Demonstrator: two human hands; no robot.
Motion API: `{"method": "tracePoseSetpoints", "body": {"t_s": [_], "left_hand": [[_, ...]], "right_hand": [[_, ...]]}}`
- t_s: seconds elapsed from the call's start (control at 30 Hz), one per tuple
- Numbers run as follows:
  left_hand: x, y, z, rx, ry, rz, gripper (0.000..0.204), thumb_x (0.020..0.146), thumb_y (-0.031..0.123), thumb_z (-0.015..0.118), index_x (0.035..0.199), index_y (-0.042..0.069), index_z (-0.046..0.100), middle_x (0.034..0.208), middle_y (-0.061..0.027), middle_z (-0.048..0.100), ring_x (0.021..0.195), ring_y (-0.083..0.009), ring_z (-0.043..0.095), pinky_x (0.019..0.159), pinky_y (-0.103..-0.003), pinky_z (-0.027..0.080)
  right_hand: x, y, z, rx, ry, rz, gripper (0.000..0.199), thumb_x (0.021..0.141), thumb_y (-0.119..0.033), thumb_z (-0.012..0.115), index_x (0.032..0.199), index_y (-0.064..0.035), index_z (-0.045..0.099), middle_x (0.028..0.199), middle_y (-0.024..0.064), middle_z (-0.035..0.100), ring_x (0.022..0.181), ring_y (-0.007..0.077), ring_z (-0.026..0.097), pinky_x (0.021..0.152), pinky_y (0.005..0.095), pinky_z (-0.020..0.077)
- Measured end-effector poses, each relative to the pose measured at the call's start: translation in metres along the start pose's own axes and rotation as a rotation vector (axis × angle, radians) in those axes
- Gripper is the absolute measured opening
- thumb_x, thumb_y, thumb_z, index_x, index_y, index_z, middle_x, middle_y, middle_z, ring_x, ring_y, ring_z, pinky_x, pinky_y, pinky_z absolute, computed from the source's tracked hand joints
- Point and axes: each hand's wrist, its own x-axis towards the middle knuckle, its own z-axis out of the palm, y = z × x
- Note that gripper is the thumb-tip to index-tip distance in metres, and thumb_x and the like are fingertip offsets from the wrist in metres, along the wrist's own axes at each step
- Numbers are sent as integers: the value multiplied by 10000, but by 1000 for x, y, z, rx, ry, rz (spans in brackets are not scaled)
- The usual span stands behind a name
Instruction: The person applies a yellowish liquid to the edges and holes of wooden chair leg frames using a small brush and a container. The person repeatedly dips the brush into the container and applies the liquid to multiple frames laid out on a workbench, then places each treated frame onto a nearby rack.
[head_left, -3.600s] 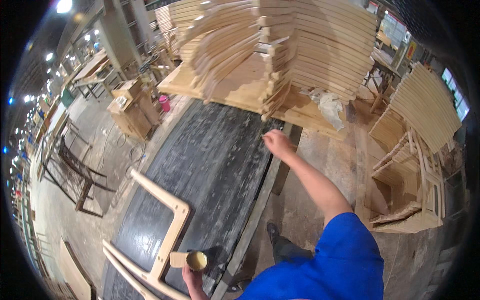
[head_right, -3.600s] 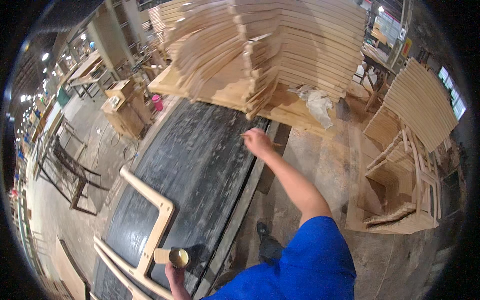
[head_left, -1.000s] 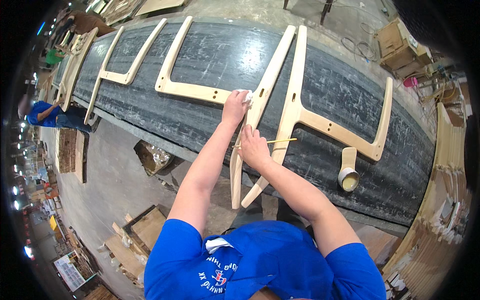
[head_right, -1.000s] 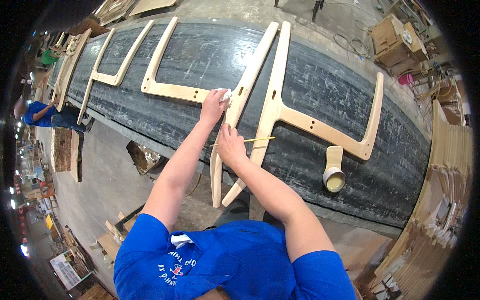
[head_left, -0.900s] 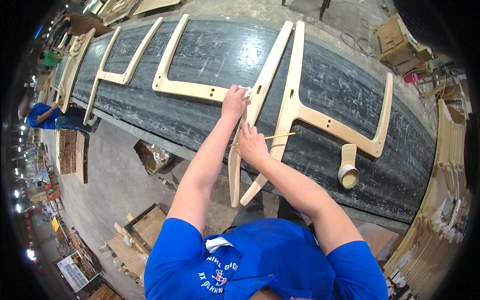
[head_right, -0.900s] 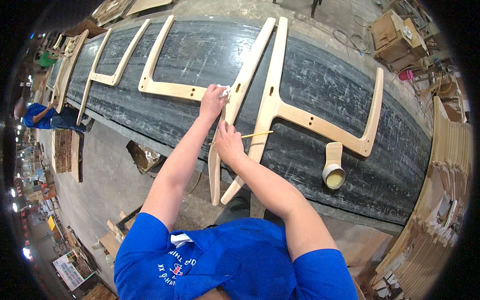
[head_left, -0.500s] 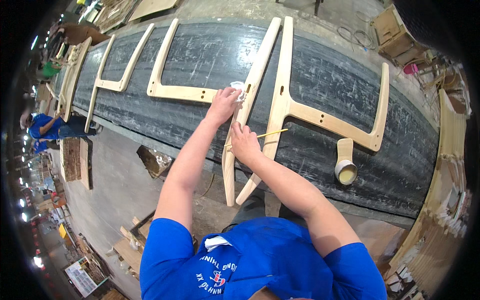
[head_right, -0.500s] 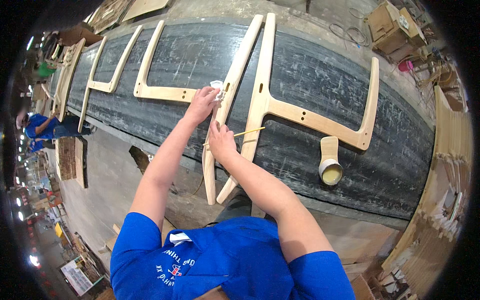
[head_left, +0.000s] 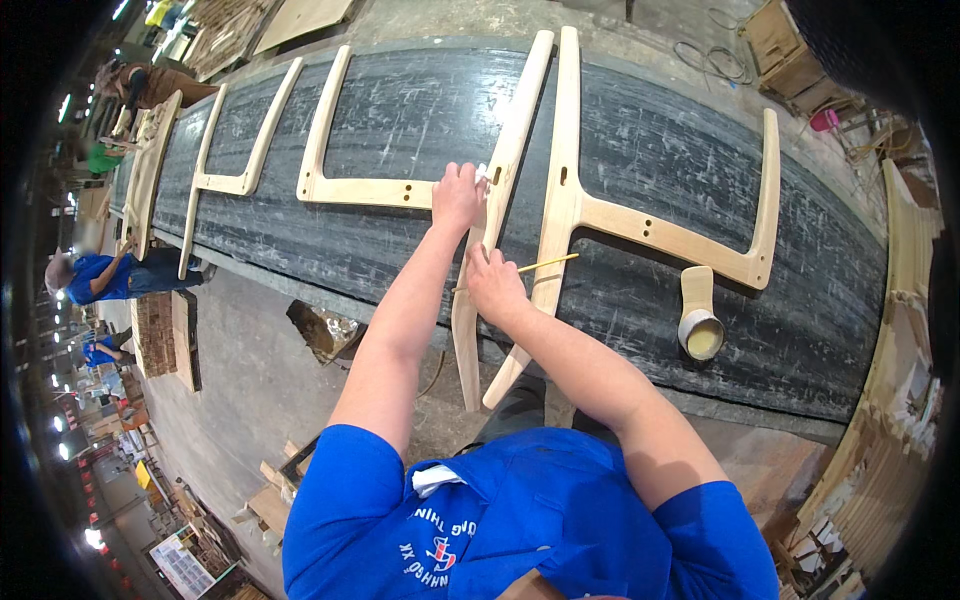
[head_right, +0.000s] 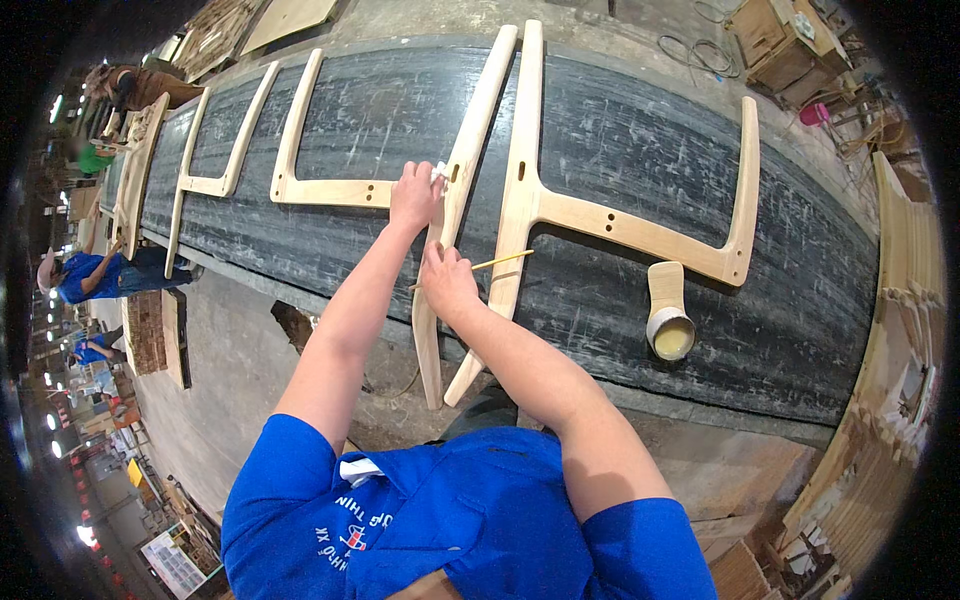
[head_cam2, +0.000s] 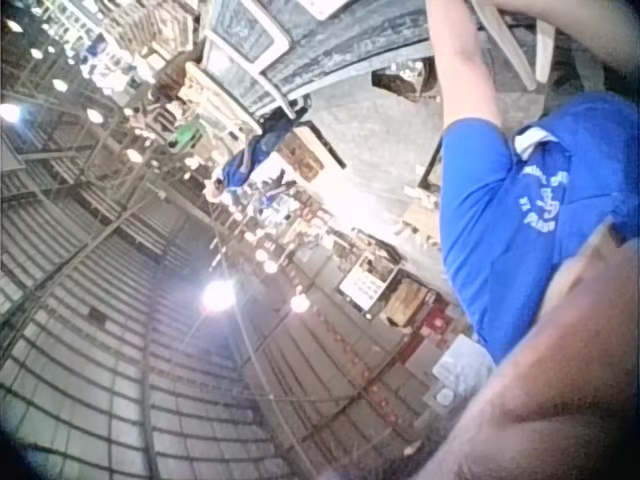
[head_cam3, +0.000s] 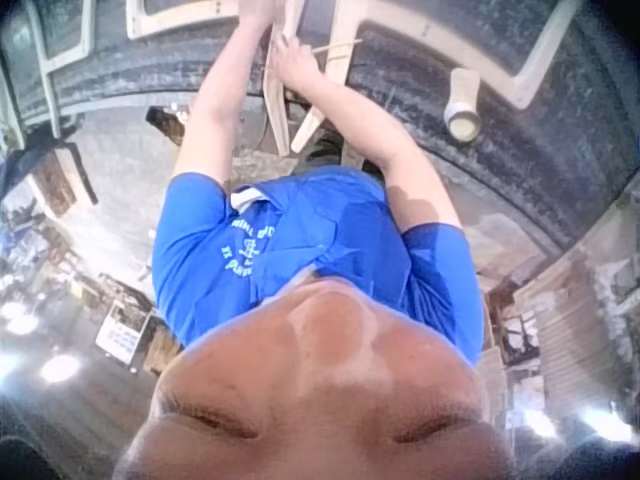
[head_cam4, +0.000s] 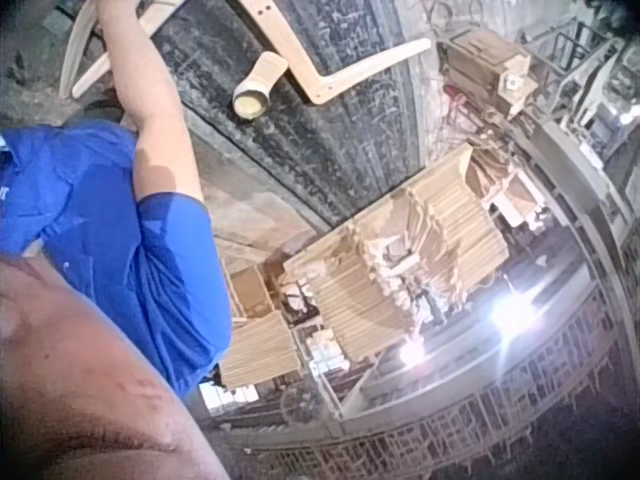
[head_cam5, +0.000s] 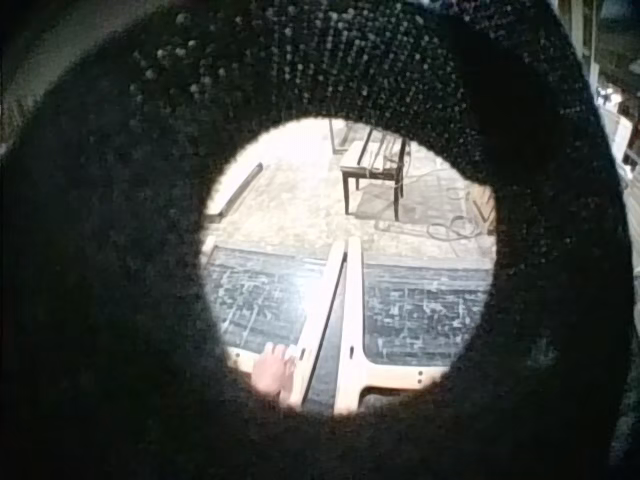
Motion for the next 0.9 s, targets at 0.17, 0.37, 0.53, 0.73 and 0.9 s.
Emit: {"method": "tracePoseSetpoints", "body": {"t_s": [0.17,0.37,0.53,0.73,0.9], "left_hand": [[10,11,3,71,-14,-61,233,811,275,610,973,118,553,941,-113,541,839,-306,597,692,-458,451],[-7,-3,2,-2,141,189,278,779,174,592,1056,150,602,894,-82,534,777,-284,584,686,-437,468],[-19,1,-1,167,145,228,338,738,127,586,1074,150,606,844,-84,522,752,-256,583,641,-388,476],[-48,-3,-16,239,106,279,353,770,111,545,1122,125,567,867,-102,541,765,-267,589,635,-394,471],[-64,-18,-33,115,5,261,318,771,102,570,1087,113,599,882,-112,552,776,-300,592,673,-414,480]], "right_hand": [[0,4,7,-4,-12,12,472,705,-180,641,1104,54,545,1170,121,445,883,242,526,604,322,518],[-7,2,6,28,48,24,645,665,-282,721,1187,26,500,1198,115,440,901,253,528,615,334,517],[-6,4,5,26,25,27,654,655,-295,726,1186,17,507,1238,106,425,909,257,522,622,343,508],[-7,2,1,42,-19,38,615,663,-332,738,1135,11,543,1238,88,412,934,257,515,625,352,505],[-6,4,0,33,10,66,777,640,-375,759,1243,9,455,1231,91,424,916,258,528,643,359,511]]}}
